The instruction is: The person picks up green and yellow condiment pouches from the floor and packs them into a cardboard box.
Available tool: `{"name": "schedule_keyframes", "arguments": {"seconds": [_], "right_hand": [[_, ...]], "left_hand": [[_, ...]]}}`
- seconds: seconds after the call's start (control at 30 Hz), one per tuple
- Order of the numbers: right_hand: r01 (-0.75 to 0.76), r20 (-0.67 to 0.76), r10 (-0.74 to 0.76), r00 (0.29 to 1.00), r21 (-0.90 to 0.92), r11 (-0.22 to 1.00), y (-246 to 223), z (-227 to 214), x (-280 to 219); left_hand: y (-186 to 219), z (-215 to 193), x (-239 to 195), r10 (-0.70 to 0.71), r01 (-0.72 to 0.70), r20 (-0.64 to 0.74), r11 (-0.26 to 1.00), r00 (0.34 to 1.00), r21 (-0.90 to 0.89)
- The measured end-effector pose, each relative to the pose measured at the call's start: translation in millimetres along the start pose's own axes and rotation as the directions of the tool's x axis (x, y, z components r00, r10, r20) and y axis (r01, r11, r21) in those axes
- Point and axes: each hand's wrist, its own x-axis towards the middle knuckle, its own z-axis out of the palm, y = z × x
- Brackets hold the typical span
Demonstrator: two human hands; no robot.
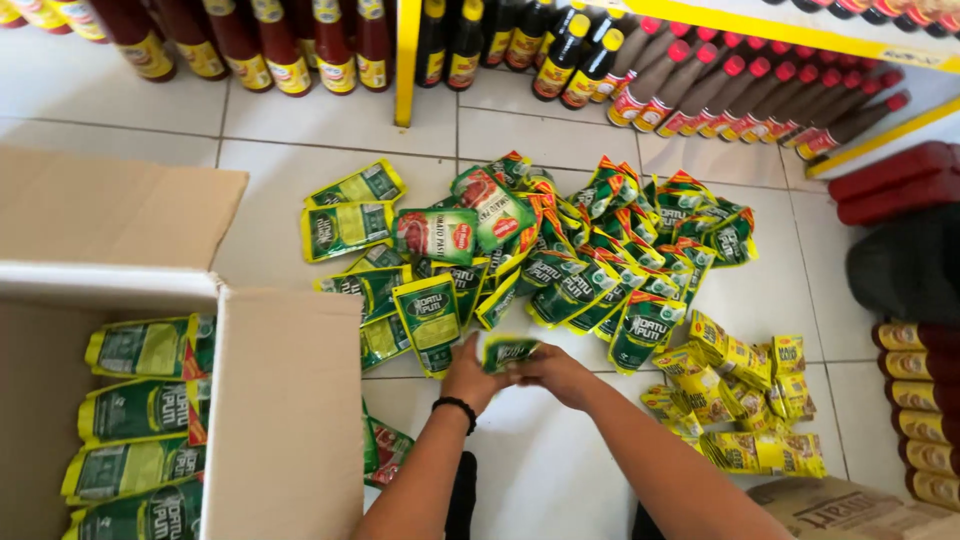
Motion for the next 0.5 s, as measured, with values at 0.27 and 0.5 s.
{"name": "schedule_keyframes", "arguments": {"seconds": [0.27, 0.5], "right_hand": [[0.188, -0.183, -0.179, 0.967, 0.036, 0.981, -20.6, 2.9, 32.9], [0.212, -0.325, -0.363, 0.873, -0.418, 0.883, -55.5, 38.2, 53.4]], "left_hand": [[7.0, 5.4, 3.7, -0.069, 0.035, -0.144, 0.973, 0.987, -0.228], [0.7, -4.9, 7.5, -0.183, 0.053, -0.329, 0.929, 0.926, -0.367]]}}
